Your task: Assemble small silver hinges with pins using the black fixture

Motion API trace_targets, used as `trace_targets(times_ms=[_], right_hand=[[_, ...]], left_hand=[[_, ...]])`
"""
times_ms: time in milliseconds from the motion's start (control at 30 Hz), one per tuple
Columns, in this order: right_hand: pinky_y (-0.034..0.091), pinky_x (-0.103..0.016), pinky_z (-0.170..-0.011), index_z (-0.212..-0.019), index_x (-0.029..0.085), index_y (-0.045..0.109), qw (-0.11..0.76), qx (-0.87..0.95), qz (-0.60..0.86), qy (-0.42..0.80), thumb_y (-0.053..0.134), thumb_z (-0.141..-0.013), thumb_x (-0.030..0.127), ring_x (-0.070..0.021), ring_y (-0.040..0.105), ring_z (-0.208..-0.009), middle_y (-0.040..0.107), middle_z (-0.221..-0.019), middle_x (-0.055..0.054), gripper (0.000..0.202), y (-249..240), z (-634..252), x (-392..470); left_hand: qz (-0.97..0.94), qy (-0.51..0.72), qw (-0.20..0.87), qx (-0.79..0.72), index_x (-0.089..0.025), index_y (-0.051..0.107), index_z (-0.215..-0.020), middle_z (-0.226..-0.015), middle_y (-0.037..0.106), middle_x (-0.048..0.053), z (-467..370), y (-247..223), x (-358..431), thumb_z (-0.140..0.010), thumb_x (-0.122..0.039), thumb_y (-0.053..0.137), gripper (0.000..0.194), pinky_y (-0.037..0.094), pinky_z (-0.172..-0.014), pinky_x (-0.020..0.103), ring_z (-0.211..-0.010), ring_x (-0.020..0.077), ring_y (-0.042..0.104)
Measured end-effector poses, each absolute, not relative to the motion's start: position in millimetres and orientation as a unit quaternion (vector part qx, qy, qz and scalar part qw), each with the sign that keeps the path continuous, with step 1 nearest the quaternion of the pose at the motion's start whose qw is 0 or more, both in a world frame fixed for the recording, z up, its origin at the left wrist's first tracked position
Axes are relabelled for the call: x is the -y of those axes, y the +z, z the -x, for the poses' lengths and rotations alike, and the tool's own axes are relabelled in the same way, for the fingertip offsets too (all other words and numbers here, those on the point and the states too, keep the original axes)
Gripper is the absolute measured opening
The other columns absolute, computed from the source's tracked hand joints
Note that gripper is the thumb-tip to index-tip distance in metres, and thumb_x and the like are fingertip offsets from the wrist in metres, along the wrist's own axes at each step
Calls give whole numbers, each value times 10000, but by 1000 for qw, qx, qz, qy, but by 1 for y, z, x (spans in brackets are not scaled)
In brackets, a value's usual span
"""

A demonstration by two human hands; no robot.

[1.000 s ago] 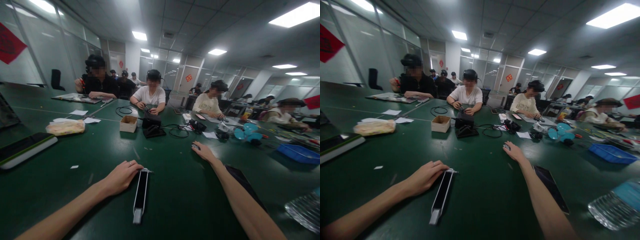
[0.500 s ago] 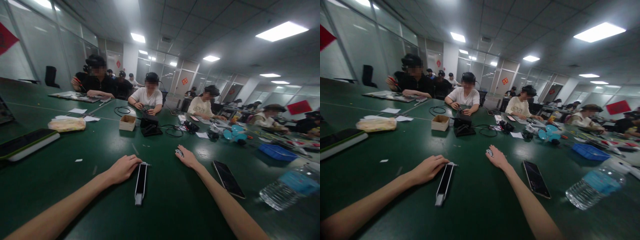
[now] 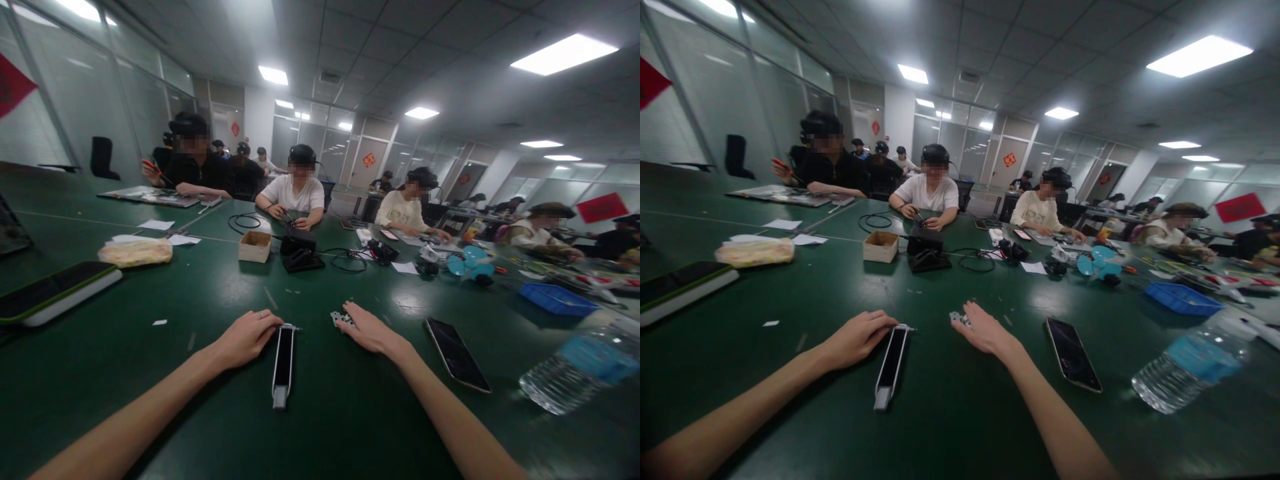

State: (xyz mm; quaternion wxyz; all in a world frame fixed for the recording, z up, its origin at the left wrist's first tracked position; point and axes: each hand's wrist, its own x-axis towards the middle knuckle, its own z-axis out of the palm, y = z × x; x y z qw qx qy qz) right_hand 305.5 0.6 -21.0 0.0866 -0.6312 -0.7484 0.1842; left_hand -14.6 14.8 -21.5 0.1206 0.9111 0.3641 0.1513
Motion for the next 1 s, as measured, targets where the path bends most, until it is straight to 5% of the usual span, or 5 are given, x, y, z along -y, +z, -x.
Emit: trace_targets(times_ms=[133,300,633,1000], right_hand=[[349,-393,-1070,-1313,133,545,118,778,601,139,357,-958,473,-248,499,-1245,553,-1337,-130,525,-11,-331,-5],[390,-360,-1023,-1228,120,607,124,795,592,56,447,-908,212,-232,544,-1151,590,-1251,-136,369,-20,-358,-14],[454,-325,-883,-1142,221,665,113,807,577,53,492,-921,239,-199,573,-990,603,-1084,-85,281,-35,-367,-22],[453,-302,-774,-924,166,674,109,797,592,40,532,-899,226,-189,591,-848,628,-932,-79,157,-37,-365,-26]], left_hand=[[-913,158,123,-354,-213,591,-1142,-1050,634,49,15,-28,-20,-948,-187,393,278,455,-814,333,-915,194,598],[-914,165,122,-350,-212,588,-1144,-1058,635,53,16,-32,-23,-954,-196,391,274,459,-807,330,-913,194,603],[-919,160,103,-346,-185,596,-1134,-1062,643,67,14,-29,-21,-947,-205,398,273,471,-809,328,-913,196,608],[-915,163,107,-353,-191,599,-1128,-1053,645,60,14,-26,-19,-946,-193,402,268,478,-813,323,-918,195,611]])
